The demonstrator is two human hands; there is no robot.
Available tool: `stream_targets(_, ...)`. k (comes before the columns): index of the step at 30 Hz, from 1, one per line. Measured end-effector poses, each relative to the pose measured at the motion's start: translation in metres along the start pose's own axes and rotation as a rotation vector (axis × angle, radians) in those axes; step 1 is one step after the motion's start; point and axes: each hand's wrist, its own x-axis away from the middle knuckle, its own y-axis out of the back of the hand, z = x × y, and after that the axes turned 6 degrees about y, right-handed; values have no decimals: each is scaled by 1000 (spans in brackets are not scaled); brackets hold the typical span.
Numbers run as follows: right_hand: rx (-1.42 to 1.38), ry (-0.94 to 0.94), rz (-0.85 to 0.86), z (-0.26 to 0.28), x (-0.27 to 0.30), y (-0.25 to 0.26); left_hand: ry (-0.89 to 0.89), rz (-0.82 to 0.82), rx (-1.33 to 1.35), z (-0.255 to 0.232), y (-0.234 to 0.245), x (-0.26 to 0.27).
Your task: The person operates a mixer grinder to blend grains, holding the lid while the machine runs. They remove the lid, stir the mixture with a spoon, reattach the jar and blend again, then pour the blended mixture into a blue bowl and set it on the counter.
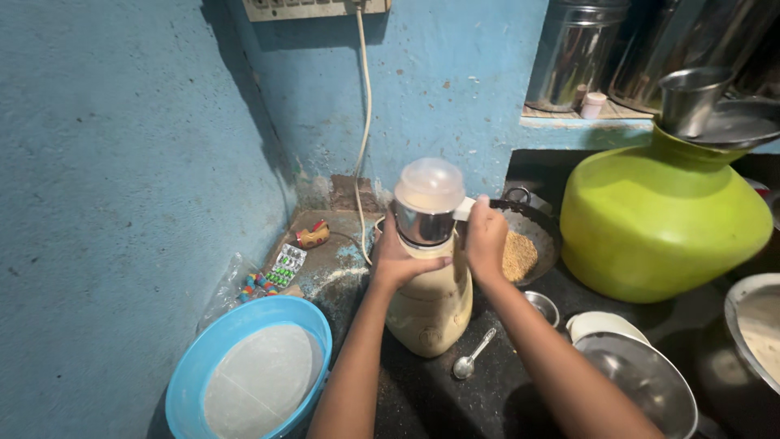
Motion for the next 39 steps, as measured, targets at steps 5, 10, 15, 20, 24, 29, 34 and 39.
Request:
stream_targets(5,80,-32,0,22,8,-3,38,20,0,-1,2,1)
stream_targets(10,93,-69,-58,30,27,-19,87,-25,-88,3,-4,-3)
stream_targets(15,-22,-137,-36,38,46,-22,60,-43,-13,8,-11,1)
stream_targets(20,81,111,64,53,45,-13,55,-40,-47,3,-8,-3)
stream_targets(24,184,131,141,63,38,-5,58,-68,-4,4,-12,3)
stream_targets(29,274,2,60,73,50,-14,68,-119,-38,20,-21,4)
stream_targets(34,468,94,-3,78,63,-21,61,-147,-107,32,-29,-3)
stream_targets(39,342,176,183,72,49,-2,192,-36,-242,20,-23,-5)
